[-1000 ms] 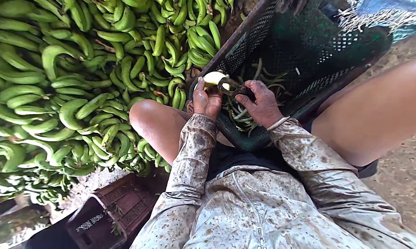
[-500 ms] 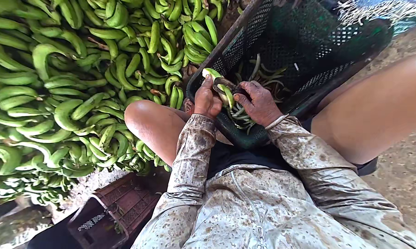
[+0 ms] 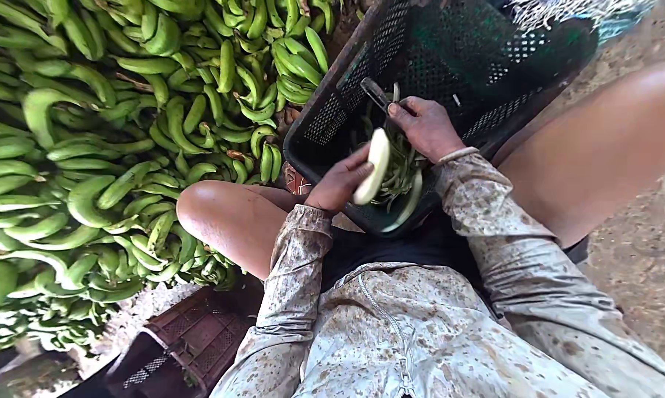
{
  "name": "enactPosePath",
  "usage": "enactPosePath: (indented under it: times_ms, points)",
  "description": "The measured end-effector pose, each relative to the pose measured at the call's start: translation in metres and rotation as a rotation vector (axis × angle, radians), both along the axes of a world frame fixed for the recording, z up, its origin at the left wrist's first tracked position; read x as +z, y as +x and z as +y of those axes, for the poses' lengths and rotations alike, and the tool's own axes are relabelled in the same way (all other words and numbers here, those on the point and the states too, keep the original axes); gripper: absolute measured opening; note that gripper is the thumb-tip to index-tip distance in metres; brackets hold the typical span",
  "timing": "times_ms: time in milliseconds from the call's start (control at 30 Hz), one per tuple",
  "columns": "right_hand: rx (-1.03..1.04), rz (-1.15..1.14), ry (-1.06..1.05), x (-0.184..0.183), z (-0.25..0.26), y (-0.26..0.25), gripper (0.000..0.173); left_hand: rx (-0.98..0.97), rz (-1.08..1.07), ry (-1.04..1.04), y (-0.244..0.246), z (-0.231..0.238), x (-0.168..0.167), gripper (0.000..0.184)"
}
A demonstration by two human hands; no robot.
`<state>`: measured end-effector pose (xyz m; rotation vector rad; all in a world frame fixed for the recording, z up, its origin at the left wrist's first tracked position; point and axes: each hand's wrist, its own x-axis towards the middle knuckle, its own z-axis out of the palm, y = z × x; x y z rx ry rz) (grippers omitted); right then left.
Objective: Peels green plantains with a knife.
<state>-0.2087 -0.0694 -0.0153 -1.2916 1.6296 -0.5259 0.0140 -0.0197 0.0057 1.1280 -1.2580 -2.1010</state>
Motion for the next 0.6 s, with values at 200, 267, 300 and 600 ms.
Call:
enactPosePath:
  times_ms: [200, 267, 300, 600]
  points:
    - [0.223, -0.06, -0.426, 0.0, 0.041, 0.022, 0.043, 0.909, 0.302, 0.438, 0.019, -0.038, 0.008, 0.041]
    - [0.325, -0.059, -0.526, -0.007, 0.051, 0.033, 0.042, 0.988, 0.463, 0.542, 0.027, -0.044, 0.009, 0.044]
    - [0.355, -0.056, -0.555, -0.009, 0.053, 0.037, 0.042, 0.989, 0.52, 0.592, 0.028, -0.046, 0.009, 0.048]
    - [0.269, -0.005, -0.35, -0.009, 0.038, 0.046, 0.045, 0.851, 0.147, 0.408, -0.014, -0.028, 0.007, 0.031]
